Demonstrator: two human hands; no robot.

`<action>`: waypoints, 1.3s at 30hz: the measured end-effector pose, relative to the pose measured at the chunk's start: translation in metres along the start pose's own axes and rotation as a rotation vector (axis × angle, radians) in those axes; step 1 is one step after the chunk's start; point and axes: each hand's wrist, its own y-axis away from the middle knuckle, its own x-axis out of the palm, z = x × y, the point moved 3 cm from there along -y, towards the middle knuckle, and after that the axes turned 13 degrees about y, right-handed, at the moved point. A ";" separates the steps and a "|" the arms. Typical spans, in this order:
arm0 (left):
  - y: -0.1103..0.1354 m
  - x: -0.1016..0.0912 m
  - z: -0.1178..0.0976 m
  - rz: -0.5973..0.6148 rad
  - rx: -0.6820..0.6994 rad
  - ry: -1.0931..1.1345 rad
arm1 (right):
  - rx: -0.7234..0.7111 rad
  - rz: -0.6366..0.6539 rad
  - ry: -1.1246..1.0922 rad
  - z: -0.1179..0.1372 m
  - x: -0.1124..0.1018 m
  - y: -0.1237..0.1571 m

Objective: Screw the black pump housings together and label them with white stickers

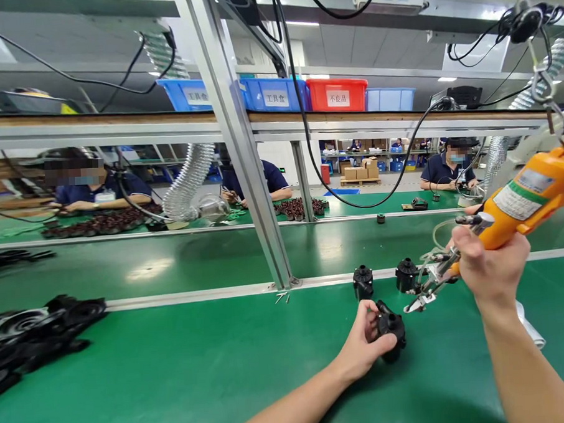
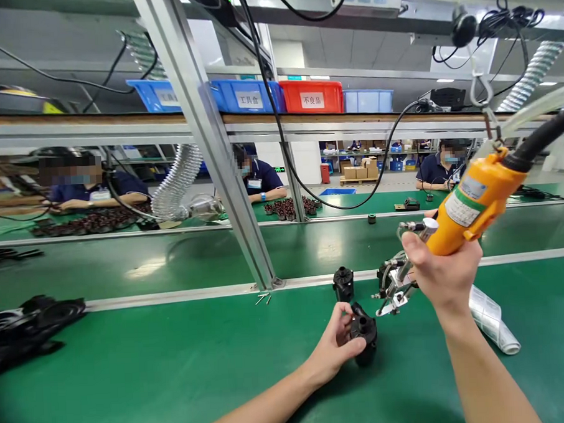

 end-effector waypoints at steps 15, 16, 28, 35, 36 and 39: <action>-0.007 -0.011 0.003 -0.078 -0.087 -0.097 | 0.157 0.178 -0.184 0.009 0.023 0.017; -0.007 -0.012 0.003 -0.079 -0.087 -0.094 | 0.160 0.177 -0.195 0.009 0.022 0.017; -0.011 0.003 -0.006 -0.095 -0.186 0.039 | 0.144 0.380 -0.063 0.006 0.052 0.038; -0.010 0.004 -0.011 -0.113 -0.191 0.052 | 0.143 0.390 -0.029 0.000 0.057 0.042; -0.010 0.004 -0.010 -0.098 -0.180 0.047 | 0.145 0.384 -0.022 -0.001 0.057 0.041; -0.007 0.002 -0.004 -0.108 -0.124 0.011 | 0.152 0.351 -0.020 -0.005 0.054 0.036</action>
